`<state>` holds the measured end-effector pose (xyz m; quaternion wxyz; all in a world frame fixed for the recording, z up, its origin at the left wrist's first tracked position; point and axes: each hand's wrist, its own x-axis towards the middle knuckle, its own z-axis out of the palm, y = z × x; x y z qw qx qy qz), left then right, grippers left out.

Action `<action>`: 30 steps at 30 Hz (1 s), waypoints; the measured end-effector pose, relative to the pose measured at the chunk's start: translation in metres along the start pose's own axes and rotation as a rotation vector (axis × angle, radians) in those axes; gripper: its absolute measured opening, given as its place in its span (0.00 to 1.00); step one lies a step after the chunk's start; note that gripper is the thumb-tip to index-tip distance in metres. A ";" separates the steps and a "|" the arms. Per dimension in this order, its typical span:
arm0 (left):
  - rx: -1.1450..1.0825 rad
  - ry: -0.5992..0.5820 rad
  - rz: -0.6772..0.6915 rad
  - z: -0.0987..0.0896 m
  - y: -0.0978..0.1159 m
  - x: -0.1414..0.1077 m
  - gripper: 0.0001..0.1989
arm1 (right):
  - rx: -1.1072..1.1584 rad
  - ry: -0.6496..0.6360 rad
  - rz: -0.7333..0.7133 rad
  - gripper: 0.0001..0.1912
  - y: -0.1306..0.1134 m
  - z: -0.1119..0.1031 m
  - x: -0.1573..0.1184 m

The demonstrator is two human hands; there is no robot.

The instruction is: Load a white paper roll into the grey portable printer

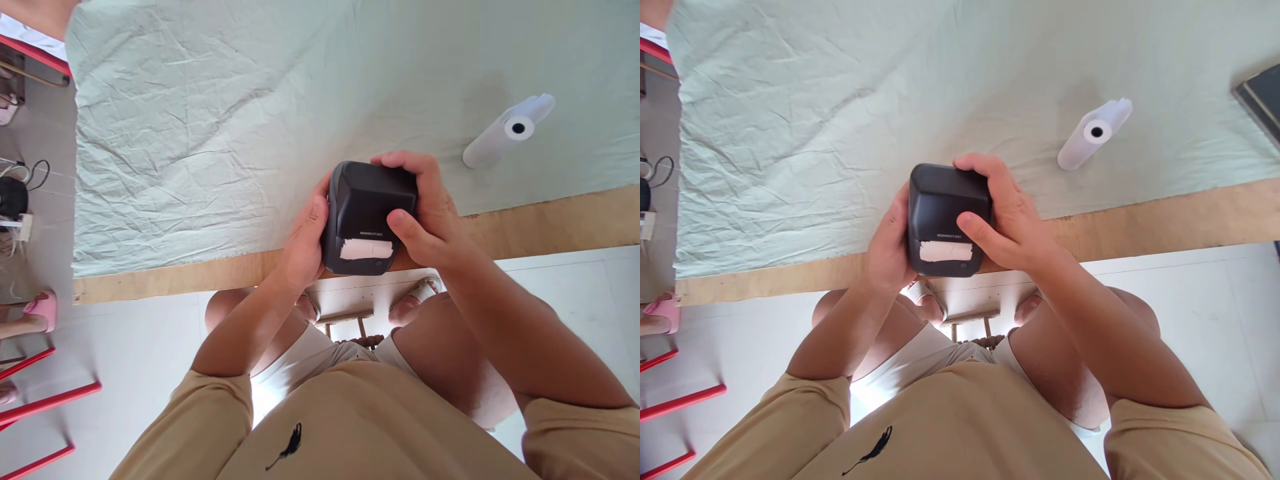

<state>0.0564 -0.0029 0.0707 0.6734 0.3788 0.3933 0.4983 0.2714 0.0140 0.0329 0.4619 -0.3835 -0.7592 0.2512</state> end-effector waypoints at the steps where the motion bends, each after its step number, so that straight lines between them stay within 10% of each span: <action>1: 0.009 -0.013 -0.004 -0.001 -0.001 0.000 0.24 | -0.004 0.002 0.005 0.28 0.000 0.001 -0.001; 18: -0.001 0.191 -0.094 0.001 -0.003 0.000 0.27 | -0.014 -0.072 -0.035 0.39 -0.007 -0.009 0.006; 30: 0.063 0.043 -0.126 -0.002 -0.005 -0.004 0.29 | -0.087 0.602 -0.043 0.20 -0.009 0.009 0.016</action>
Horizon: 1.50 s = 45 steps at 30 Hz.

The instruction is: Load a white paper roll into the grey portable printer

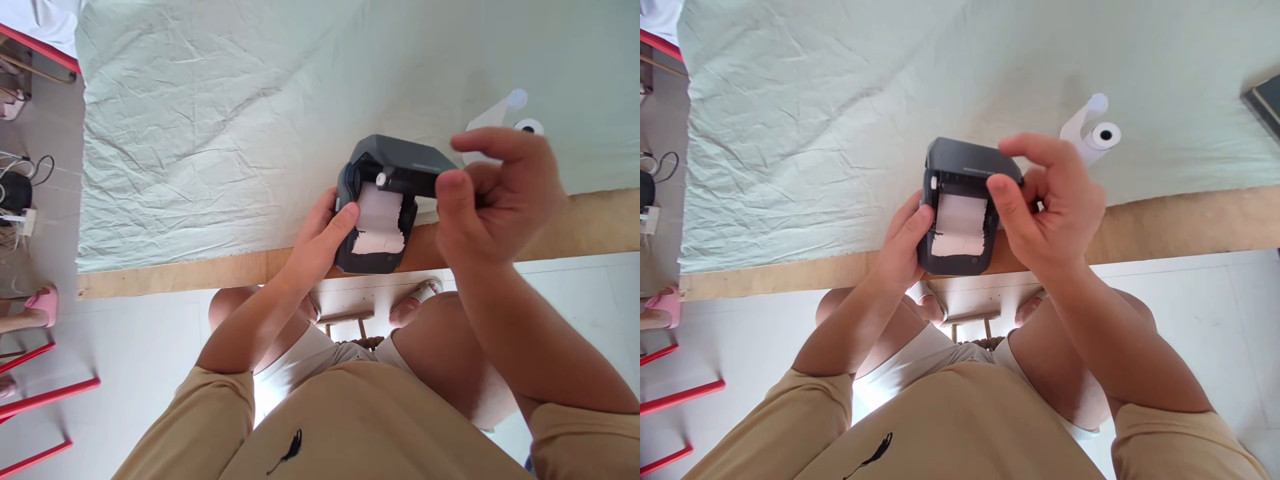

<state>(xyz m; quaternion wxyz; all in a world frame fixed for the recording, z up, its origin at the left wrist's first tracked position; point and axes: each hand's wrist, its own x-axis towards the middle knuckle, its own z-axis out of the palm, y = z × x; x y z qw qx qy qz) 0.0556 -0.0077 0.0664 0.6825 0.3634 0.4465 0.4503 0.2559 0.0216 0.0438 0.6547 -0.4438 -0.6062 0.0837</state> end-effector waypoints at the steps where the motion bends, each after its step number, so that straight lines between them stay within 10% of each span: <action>1: 0.013 0.003 0.009 -0.001 -0.001 0.000 0.29 | 0.044 0.060 -0.011 0.21 0.000 0.004 0.002; 4: 0.032 -0.001 0.024 -0.003 -0.002 0.001 0.30 | 0.052 0.136 -0.035 0.22 -0.002 0.009 0.007; 11: 0.121 -0.078 0.057 -0.002 0.002 -0.005 0.30 | -0.551 -0.389 -0.107 0.10 -0.038 -0.017 0.018; 19: 0.156 -0.070 0.085 -0.003 0.004 -0.003 0.30 | -0.415 -0.781 0.009 0.14 -0.045 -0.033 0.035; 24: 0.140 -0.053 0.053 -0.002 0.004 -0.002 0.31 | -0.233 -0.719 0.088 0.13 -0.047 -0.041 0.040; 32: 0.027 -0.005 0.025 0.003 0.005 0.000 0.29 | 0.285 -0.304 0.701 0.22 0.001 -0.033 0.051; 45: 0.016 0.036 -0.031 0.009 0.011 -0.005 0.30 | -0.280 -0.365 0.081 0.33 0.023 -0.035 0.023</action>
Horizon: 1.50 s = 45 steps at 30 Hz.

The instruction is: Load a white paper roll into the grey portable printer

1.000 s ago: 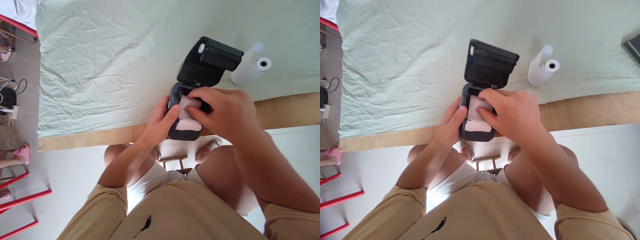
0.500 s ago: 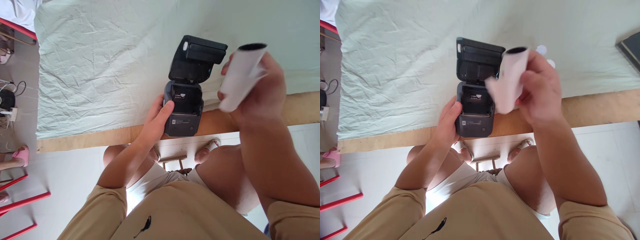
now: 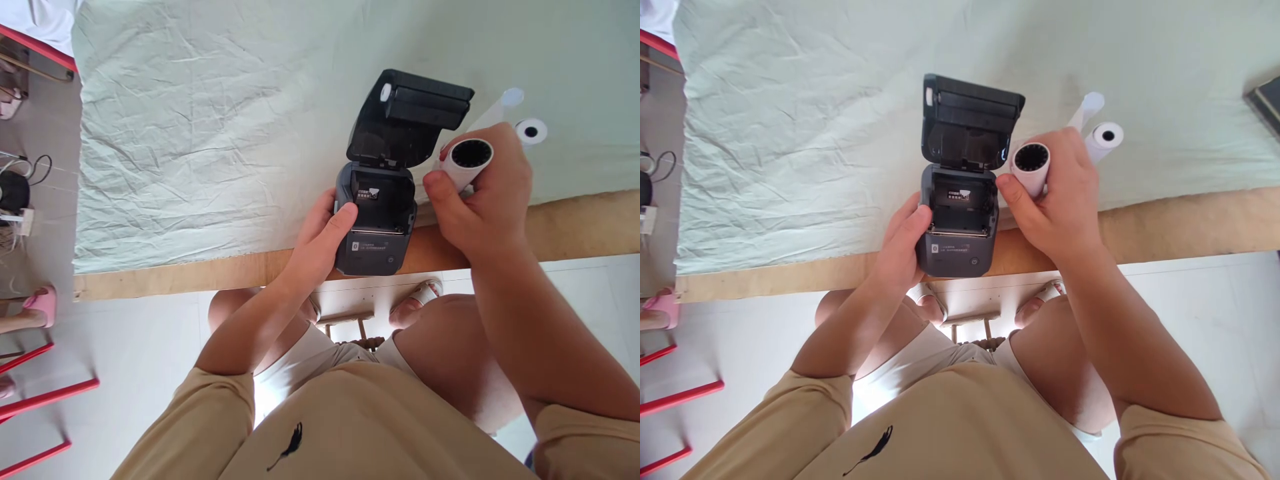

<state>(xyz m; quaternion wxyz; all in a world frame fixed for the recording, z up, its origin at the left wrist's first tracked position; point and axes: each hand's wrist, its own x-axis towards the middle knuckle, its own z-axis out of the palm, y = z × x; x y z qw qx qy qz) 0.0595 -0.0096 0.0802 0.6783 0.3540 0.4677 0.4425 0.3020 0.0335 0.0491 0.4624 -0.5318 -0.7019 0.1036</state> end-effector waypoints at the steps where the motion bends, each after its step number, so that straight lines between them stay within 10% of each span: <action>1: 0.001 -0.002 0.002 0.000 0.001 0.000 0.29 | -0.020 0.001 0.001 0.30 0.004 0.000 -0.002; 19: 0.003 -0.029 0.061 -0.003 -0.007 0.003 0.27 | -0.111 -0.358 0.153 0.20 -0.017 -0.005 0.005; 29: -0.001 -0.079 -0.021 -0.008 -0.007 0.000 0.32 | -0.213 0.410 -0.212 0.29 0.057 -0.037 0.007; 36: -0.036 -0.105 -0.017 -0.010 -0.005 0.000 0.26 | -0.314 0.044 0.409 0.41 0.076 -0.027 0.010; 45: 0.001 -0.064 -0.033 -0.006 -0.004 0.002 0.30 | -0.343 -0.039 0.482 0.28 0.050 -0.030 0.024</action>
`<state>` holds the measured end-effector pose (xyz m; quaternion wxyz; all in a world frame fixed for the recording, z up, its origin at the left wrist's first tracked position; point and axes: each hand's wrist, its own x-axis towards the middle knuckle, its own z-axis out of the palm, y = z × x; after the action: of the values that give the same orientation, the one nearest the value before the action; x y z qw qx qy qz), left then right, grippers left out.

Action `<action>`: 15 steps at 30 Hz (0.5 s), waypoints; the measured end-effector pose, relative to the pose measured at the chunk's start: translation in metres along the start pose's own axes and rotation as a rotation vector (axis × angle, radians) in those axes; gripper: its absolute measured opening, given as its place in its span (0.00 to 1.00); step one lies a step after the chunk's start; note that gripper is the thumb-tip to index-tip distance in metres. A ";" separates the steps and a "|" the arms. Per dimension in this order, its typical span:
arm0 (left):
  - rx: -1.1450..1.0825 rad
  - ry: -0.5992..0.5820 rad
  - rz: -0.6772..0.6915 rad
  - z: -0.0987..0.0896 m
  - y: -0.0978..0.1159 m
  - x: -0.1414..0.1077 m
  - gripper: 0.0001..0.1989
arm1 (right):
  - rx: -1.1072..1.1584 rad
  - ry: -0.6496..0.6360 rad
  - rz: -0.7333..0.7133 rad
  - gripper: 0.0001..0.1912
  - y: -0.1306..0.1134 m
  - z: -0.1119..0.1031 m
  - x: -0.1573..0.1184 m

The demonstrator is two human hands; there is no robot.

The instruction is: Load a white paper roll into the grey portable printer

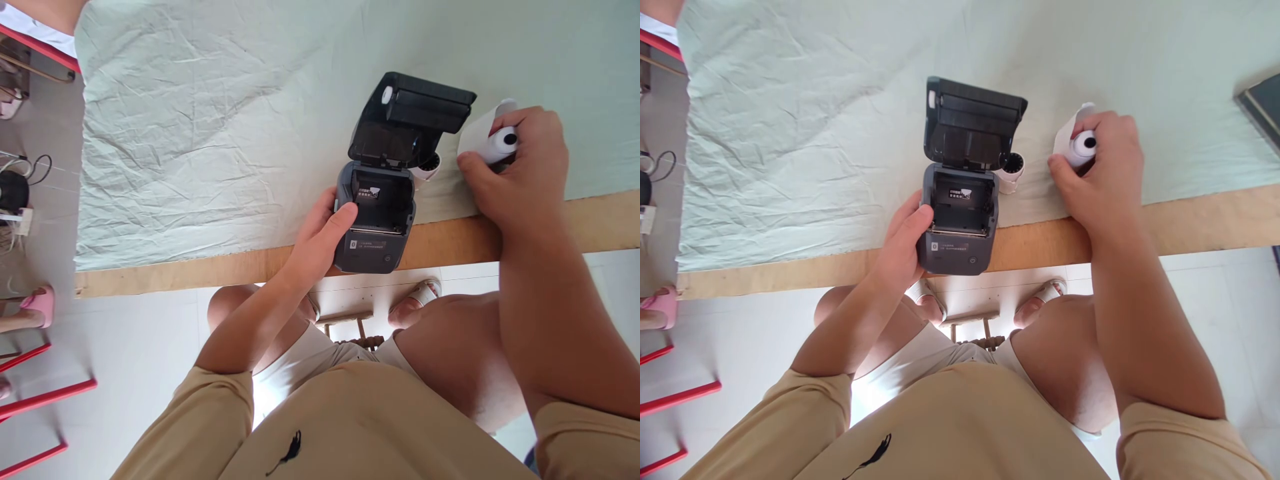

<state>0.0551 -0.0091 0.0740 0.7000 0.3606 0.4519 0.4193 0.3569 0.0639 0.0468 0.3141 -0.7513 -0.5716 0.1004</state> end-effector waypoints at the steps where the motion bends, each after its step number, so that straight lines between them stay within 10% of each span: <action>1: 0.001 0.001 0.017 0.000 0.000 0.001 0.29 | -0.002 0.009 -0.004 0.28 -0.002 0.000 -0.001; 15: -0.009 -0.011 0.025 -0.003 -0.002 0.000 0.29 | 0.106 0.105 -0.089 0.41 0.012 0.014 -0.007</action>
<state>0.0529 -0.0093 0.0715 0.6987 0.3653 0.4418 0.4279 0.3565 0.0610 0.0273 0.3871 -0.7118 -0.5810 0.0771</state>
